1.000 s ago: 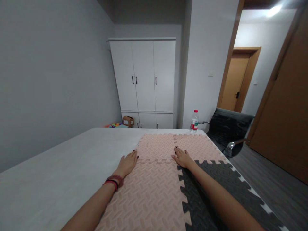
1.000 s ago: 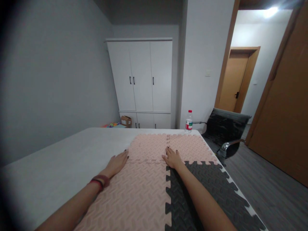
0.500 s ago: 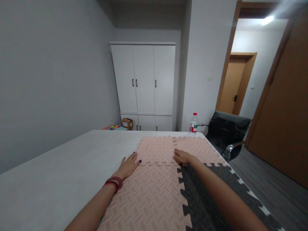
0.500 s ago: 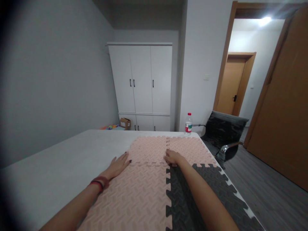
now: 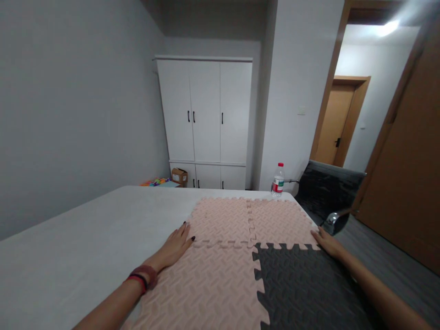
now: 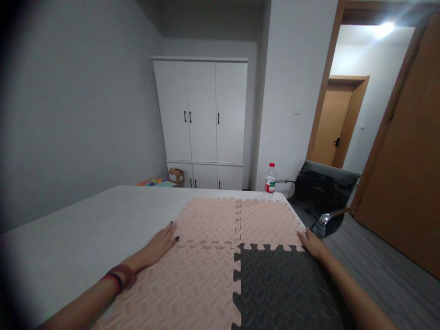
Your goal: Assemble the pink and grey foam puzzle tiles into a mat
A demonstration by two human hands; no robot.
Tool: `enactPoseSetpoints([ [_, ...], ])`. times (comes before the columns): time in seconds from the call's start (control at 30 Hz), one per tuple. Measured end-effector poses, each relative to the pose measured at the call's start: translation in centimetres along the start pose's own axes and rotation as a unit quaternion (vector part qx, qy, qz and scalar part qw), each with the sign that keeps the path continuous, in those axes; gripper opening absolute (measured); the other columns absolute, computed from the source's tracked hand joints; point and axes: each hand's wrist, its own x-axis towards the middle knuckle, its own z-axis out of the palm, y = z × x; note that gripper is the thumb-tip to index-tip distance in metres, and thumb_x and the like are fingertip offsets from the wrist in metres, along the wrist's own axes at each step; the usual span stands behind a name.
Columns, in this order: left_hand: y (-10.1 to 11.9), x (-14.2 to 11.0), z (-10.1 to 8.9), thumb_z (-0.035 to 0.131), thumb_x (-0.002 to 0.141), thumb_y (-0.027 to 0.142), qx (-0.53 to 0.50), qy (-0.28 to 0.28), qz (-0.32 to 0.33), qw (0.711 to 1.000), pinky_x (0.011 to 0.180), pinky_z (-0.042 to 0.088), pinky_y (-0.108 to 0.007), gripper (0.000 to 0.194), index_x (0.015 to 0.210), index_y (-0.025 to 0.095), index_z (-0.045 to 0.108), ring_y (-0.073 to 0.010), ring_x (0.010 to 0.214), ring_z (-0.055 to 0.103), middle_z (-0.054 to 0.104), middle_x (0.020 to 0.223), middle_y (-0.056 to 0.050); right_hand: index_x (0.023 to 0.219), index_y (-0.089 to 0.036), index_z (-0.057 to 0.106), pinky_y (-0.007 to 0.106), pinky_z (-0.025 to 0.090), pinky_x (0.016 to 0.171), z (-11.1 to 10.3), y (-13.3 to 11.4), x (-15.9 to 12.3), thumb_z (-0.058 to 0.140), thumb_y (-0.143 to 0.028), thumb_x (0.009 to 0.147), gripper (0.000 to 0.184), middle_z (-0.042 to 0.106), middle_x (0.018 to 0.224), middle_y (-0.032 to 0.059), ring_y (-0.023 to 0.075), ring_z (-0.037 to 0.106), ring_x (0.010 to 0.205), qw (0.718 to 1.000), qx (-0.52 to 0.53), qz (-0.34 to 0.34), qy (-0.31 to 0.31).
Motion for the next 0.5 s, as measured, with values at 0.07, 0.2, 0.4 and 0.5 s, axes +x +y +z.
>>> enactPoseSetpoints([
  [0.07,0.0,0.2,0.1,0.015,0.089,0.053,0.0,-0.002,0.003,1.0,0.112,0.015,-0.035,0.074,0.142,0.002,0.014,-0.0219,0.139,0.011,0.009,0.15,-0.018,0.138,0.005,0.024,0.032,0.023,0.108,1.0,0.7,1.0,0.021,-0.052,0.086,0.077,0.03,0.144,0.0195,0.0232,0.031,0.131,1.0,0.003,-0.005,-0.01],
  [0.2,0.0,0.4,-0.2,0.016,0.089,0.051,0.011,-0.013,0.005,1.0,0.112,0.014,-0.038,0.072,0.142,0.002,0.015,-0.0228,0.138,0.013,0.011,0.15,-0.018,0.14,0.004,0.018,0.032,0.018,0.11,1.8,1.6,2.1,0.021,-0.054,0.086,0.08,0.023,0.147,0.0181,0.0222,0.025,0.134,1.0,0.012,-0.009,-0.016],
  [0.4,1.3,2.2,-2.4,0.029,0.086,0.049,0.036,-0.005,-0.007,0.999,0.109,0.003,-0.054,0.062,0.133,0.01,0.042,-0.0318,0.136,0.021,0.03,0.145,-0.017,0.139,0.004,0.02,0.033,0.015,0.111,1.9,2.1,2.1,0.022,-0.056,0.085,0.081,0.024,0.146,0.0191,0.0237,0.024,0.134,1.0,0.022,-0.011,-0.012],
  [0.5,3.5,3.6,-2.3,0.019,0.089,0.052,0.027,0.011,-0.01,1.0,0.108,0.005,-0.055,0.063,0.141,0.018,0.029,-0.029,0.137,0.018,0.024,0.148,-0.014,0.14,0.001,0.021,0.036,0.018,0.11,2.0,2.1,2.2,0.023,-0.056,0.085,0.079,0.026,0.146,0.0176,0.0238,0.025,0.134,1.0,0.022,-0.006,-0.006],
])
